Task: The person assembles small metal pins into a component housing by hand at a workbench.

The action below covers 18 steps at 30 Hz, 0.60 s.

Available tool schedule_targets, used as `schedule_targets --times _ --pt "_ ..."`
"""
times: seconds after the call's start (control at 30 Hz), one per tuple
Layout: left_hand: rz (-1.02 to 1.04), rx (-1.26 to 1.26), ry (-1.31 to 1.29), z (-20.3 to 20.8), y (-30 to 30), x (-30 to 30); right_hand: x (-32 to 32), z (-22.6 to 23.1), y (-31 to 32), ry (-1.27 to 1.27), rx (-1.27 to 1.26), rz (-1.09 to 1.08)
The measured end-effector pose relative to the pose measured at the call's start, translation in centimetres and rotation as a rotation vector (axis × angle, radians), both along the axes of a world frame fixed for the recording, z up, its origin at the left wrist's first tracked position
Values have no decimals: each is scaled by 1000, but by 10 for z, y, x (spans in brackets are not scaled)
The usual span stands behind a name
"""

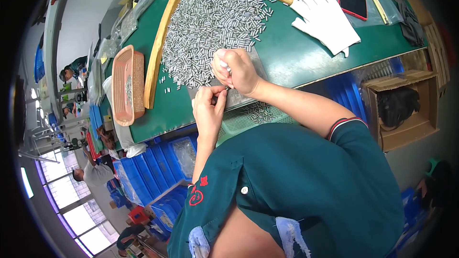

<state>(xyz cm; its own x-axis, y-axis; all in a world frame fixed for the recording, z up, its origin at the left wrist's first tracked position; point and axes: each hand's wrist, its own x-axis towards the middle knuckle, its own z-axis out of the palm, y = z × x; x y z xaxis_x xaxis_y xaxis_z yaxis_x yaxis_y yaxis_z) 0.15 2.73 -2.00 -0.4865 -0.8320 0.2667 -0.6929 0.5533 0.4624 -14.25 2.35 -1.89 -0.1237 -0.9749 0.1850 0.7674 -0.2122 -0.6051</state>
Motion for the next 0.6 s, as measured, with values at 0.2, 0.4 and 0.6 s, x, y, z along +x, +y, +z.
schedule_targets --times 0.2,0.4,0.6 --pt "-5 4 39 -2 -1 2 3 0 0 28 -43 2" --pt "-5 30 33 -3 -1 2 9 -10 2 298 -195 -82" --pt "-45 5 -60 8 -4 0 3 -3 1 79 -42 -74"
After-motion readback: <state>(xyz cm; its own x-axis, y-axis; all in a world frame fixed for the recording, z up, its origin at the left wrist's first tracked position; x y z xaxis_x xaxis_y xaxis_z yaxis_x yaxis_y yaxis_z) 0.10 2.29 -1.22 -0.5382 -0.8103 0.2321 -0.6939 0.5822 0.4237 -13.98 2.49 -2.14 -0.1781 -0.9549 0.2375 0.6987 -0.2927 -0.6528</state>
